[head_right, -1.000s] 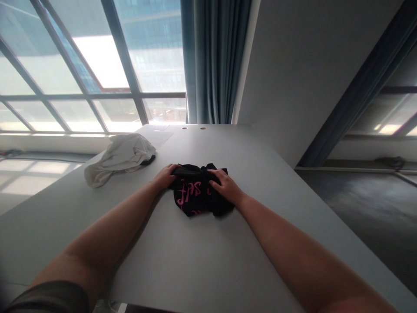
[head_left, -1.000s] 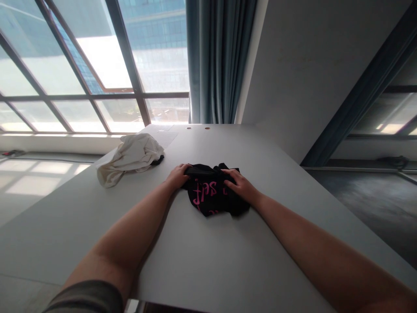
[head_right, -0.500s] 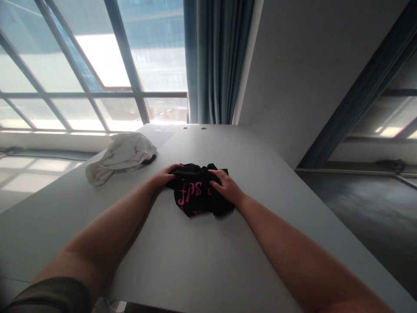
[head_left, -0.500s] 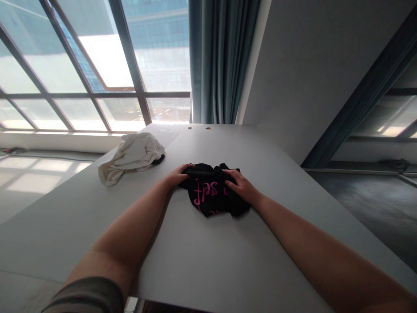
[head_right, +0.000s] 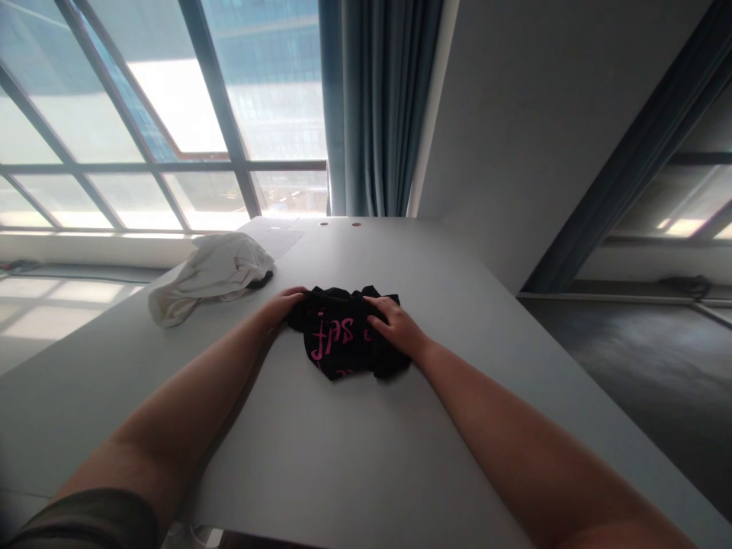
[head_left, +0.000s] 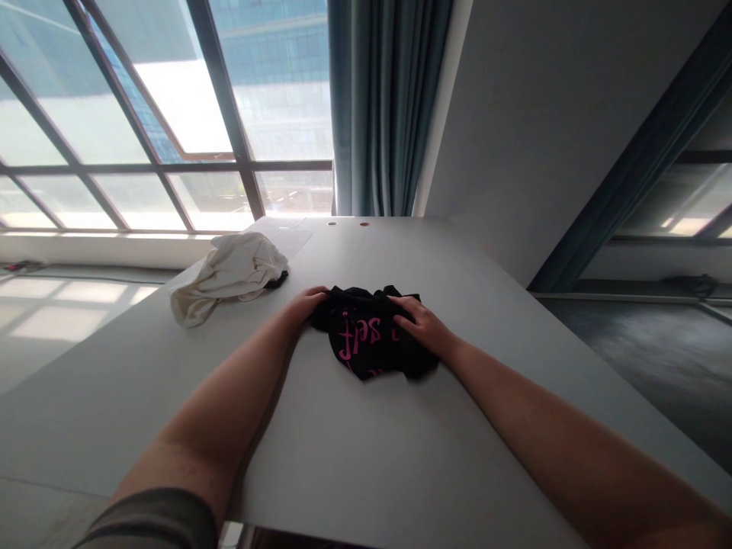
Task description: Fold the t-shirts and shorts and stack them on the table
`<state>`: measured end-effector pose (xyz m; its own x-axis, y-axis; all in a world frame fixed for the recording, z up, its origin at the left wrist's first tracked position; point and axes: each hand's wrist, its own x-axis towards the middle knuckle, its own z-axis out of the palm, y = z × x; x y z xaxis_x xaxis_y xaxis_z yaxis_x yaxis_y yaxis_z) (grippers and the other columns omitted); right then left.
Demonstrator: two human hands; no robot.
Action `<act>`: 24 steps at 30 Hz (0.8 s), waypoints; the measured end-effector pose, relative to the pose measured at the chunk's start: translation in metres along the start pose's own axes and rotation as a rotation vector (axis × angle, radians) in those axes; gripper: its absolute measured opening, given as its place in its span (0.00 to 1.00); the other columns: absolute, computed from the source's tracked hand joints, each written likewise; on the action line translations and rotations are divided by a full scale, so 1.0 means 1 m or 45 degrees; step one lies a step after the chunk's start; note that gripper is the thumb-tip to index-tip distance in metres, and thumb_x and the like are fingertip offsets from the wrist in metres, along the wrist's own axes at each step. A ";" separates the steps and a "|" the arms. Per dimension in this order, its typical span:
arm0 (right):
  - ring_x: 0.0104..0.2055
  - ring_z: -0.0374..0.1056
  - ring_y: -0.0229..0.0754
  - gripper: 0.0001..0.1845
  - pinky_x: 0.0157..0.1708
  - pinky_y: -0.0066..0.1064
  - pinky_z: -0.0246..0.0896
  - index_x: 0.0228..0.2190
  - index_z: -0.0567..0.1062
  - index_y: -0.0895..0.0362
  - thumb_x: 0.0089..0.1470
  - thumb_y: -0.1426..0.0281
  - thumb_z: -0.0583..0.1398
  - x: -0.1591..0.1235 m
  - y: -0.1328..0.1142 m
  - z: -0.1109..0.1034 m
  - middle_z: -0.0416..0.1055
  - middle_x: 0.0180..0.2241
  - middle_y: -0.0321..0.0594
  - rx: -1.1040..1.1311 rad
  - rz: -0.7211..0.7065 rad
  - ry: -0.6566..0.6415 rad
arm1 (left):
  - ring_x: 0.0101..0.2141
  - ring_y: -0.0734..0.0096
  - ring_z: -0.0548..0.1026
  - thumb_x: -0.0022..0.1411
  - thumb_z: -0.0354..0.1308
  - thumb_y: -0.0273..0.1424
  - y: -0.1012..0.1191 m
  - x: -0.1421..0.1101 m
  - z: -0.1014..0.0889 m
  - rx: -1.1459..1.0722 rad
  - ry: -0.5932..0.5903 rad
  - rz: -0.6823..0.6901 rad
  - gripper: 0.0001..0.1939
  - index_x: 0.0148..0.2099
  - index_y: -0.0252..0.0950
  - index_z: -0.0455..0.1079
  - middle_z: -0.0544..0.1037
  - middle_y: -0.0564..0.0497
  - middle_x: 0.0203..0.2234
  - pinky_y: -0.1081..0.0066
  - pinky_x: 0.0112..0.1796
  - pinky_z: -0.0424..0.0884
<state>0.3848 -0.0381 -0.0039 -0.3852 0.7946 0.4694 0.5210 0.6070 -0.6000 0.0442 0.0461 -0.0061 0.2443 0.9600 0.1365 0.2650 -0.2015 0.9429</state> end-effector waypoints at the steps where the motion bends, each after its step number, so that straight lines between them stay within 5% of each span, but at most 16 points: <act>1: 0.63 0.66 0.51 0.29 0.67 0.50 0.58 0.64 0.71 0.49 0.65 0.57 0.58 0.000 0.000 0.000 0.70 0.59 0.46 0.000 -0.003 -0.006 | 0.31 0.59 0.79 0.55 0.60 0.46 -0.001 0.001 0.002 0.043 0.019 0.002 0.20 0.40 0.36 0.78 0.80 0.48 0.28 0.63 0.35 0.76; 10: 0.67 0.63 0.52 0.30 0.70 0.50 0.54 0.65 0.69 0.49 0.65 0.56 0.57 0.000 0.000 -0.001 0.68 0.65 0.44 0.007 0.045 -0.039 | 0.36 0.60 0.76 0.60 0.57 0.38 -0.001 0.006 0.009 0.488 0.140 0.124 0.11 0.39 0.39 0.77 0.80 0.52 0.30 0.62 0.42 0.73; 17: 0.57 0.72 0.52 0.25 0.61 0.48 0.65 0.58 0.72 0.49 0.63 0.55 0.58 -0.003 -0.001 -0.001 0.75 0.56 0.44 -0.058 0.164 -0.005 | 0.37 0.59 0.77 0.65 0.54 0.37 0.000 0.005 0.009 0.669 0.141 0.130 0.13 0.43 0.40 0.78 0.82 0.49 0.34 0.62 0.44 0.73; 24: 0.56 0.71 0.53 0.23 0.60 0.47 0.63 0.53 0.71 0.53 0.62 0.54 0.58 -0.002 -0.005 -0.002 0.74 0.54 0.46 -0.036 0.169 -0.003 | 0.39 0.58 0.78 0.66 0.52 0.38 0.000 0.004 0.009 0.741 0.116 0.138 0.15 0.44 0.40 0.78 0.83 0.48 0.36 0.62 0.44 0.73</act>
<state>0.3848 -0.0423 -0.0004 -0.3134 0.8679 0.3855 0.5886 0.4961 -0.6383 0.0535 0.0484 -0.0085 0.2244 0.9355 0.2728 0.7169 -0.3481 0.6041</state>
